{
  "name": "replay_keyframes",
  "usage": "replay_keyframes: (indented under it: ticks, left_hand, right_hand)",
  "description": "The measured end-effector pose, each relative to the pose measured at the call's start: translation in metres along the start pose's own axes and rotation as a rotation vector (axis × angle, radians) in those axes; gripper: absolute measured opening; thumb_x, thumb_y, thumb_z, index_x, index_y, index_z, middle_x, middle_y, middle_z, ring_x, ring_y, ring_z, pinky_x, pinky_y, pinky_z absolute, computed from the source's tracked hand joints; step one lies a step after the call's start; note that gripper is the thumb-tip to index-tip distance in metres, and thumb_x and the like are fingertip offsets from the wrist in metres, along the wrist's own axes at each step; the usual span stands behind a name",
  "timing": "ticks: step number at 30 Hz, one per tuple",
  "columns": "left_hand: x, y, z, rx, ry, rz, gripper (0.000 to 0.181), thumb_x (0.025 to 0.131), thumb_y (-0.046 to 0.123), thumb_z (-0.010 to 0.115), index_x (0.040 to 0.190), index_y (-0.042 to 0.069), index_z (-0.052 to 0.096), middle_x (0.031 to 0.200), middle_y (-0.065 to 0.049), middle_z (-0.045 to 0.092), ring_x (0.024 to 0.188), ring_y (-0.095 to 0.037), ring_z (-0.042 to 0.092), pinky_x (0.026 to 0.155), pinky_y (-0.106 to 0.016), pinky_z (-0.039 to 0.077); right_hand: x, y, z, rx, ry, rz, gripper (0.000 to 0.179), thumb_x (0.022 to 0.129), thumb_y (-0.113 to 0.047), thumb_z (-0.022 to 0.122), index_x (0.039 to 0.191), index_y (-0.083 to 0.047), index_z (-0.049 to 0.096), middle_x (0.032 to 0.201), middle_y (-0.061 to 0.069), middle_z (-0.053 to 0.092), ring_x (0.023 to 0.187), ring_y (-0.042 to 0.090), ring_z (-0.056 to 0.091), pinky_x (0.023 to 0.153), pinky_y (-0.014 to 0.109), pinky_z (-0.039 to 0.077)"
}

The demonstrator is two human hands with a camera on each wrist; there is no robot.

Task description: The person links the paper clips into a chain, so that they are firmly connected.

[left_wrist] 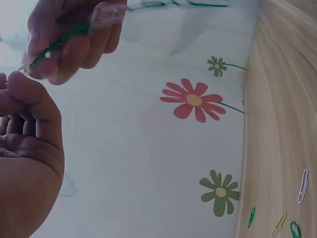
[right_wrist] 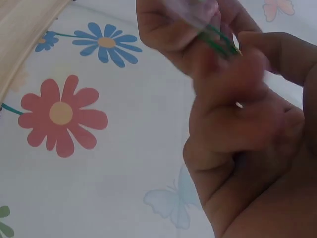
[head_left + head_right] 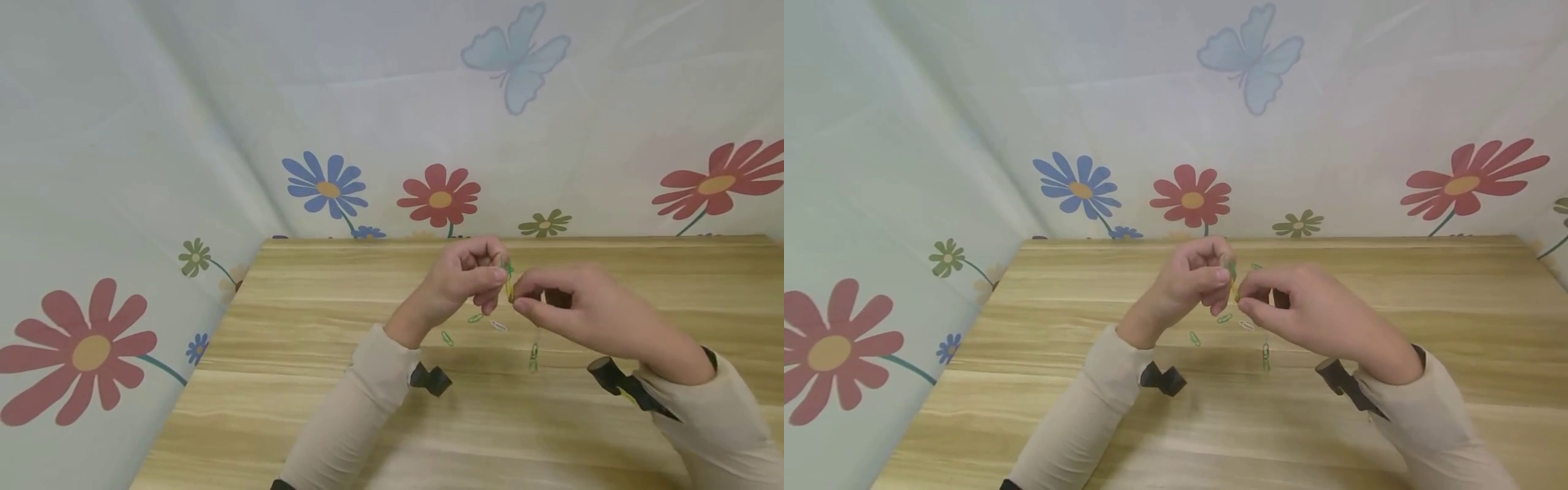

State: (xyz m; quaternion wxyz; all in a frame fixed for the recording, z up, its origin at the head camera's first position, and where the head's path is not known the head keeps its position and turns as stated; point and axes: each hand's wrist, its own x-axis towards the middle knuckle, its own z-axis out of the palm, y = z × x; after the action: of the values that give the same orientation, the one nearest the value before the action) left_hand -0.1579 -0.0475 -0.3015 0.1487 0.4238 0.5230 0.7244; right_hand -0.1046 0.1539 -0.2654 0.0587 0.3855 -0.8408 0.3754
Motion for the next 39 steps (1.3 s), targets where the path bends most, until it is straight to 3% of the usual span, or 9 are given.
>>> replay_keyframes:
  ticks: [8, 15, 20, 22, 25, 28, 30, 33, 39]
  left_hand:
    - [0.003, 0.008, 0.002, 0.091, -0.026, -0.036, 0.010, 0.088, 0.001, 0.053, 0.081, -0.002, 0.047, 0.058, -0.013, 0.039, 0.045, -0.020, 0.041, 0.043, -0.030, 0.037]
    - [0.003, 0.008, 0.003, 0.144, -0.024, -0.093, 0.006, 0.089, -0.003, 0.053, 0.084, -0.002, 0.050, 0.060, -0.013, 0.040, 0.046, -0.022, 0.042, 0.044, -0.030, 0.039]
    - [0.005, -0.002, -0.009, 0.177, 0.004, -0.136, 0.004, 0.093, 0.002, 0.053, 0.091, -0.002, 0.053, 0.061, -0.014, 0.040, 0.046, -0.023, 0.041, 0.044, -0.032, 0.041]
    - [0.004, -0.013, -0.018, 0.275, 0.037, -0.212, 0.009, 0.094, 0.009, 0.055, 0.093, 0.001, 0.056, 0.065, -0.013, 0.044, 0.049, -0.023, 0.043, 0.047, -0.035, 0.045]
    - [0.002, -0.032, -0.031, 0.604, 0.072, -0.403, 0.012, 0.095, 0.018, 0.056, 0.091, 0.008, 0.061, 0.070, -0.006, 0.052, 0.055, -0.018, 0.047, 0.053, -0.032, 0.046]
    - [-0.002, -0.051, -0.037, 0.974, 0.033, -0.639, 0.015, 0.095, 0.018, 0.054, 0.082, 0.013, 0.061, 0.071, 0.001, 0.055, 0.058, -0.013, 0.047, 0.054, -0.028, 0.042]
    - [-0.004, -0.060, -0.036, 1.159, -0.018, -0.746, 0.020, 0.093, 0.015, 0.053, 0.074, 0.014, 0.058, 0.067, 0.004, 0.051, 0.057, -0.010, 0.045, 0.053, -0.024, 0.039]
    - [-0.005, -0.068, -0.032, 1.286, -0.081, -0.841, 0.024, 0.092, 0.014, 0.053, 0.068, 0.011, 0.054, 0.058, 0.003, 0.046, 0.051, -0.011, 0.043, 0.047, -0.024, 0.038]
    - [-0.008, -0.076, -0.024, 1.369, -0.124, -0.887, 0.022, 0.095, 0.013, 0.052, 0.074, 0.012, 0.057, 0.066, 0.000, 0.053, 0.055, -0.013, 0.048, 0.048, -0.025, 0.042]
  right_hand:
    - [0.003, -0.003, -0.006, 0.114, 0.233, 0.006, 0.022, 0.089, 0.001, 0.063, 0.104, -0.015, 0.066, 0.065, -0.004, 0.056, 0.050, 0.010, 0.052, 0.041, 0.024, 0.037]
    - [0.006, -0.004, -0.001, 0.192, 0.255, 0.047, 0.017, 0.088, 0.004, 0.063, 0.096, -0.012, 0.063, 0.067, 0.000, 0.055, 0.047, 0.013, 0.048, 0.039, 0.026, 0.036]
    - [0.003, -0.001, -0.007, 0.218, 0.269, 0.091, 0.014, 0.088, 0.003, 0.062, 0.095, -0.010, 0.061, 0.061, 0.003, 0.052, 0.047, 0.015, 0.047, 0.038, 0.029, 0.034]
    - [0.001, 0.001, -0.009, 0.234, 0.282, 0.097, 0.013, 0.088, 0.003, 0.061, 0.095, -0.008, 0.061, 0.060, 0.005, 0.053, 0.046, 0.016, 0.046, 0.039, 0.030, 0.034]
    - [0.000, 0.004, -0.013, 0.278, 0.304, 0.068, 0.012, 0.087, 0.006, 0.060, 0.094, -0.004, 0.061, 0.060, 0.007, 0.053, 0.047, 0.016, 0.046, 0.040, 0.031, 0.035]
    - [-0.001, 0.005, -0.015, 0.365, 0.340, 0.059, 0.012, 0.086, 0.010, 0.059, 0.093, 0.001, 0.063, 0.065, 0.011, 0.057, 0.049, 0.017, 0.049, 0.042, 0.030, 0.037]
    - [-0.002, 0.003, -0.017, 0.447, 0.364, 0.040, 0.011, 0.085, 0.012, 0.057, 0.092, 0.005, 0.062, 0.072, 0.014, 0.060, 0.050, 0.018, 0.050, 0.042, 0.029, 0.038]
    - [-0.001, 0.002, -0.018, 0.550, 0.392, -0.002, 0.010, 0.084, 0.015, 0.055, 0.090, 0.010, 0.061, 0.081, 0.018, 0.063, 0.050, 0.019, 0.051, 0.042, 0.028, 0.038]
    - [-0.001, 0.002, -0.017, 0.595, 0.400, -0.028, 0.008, 0.084, 0.017, 0.054, 0.088, 0.012, 0.059, 0.084, 0.019, 0.064, 0.049, 0.019, 0.051, 0.042, 0.027, 0.038]
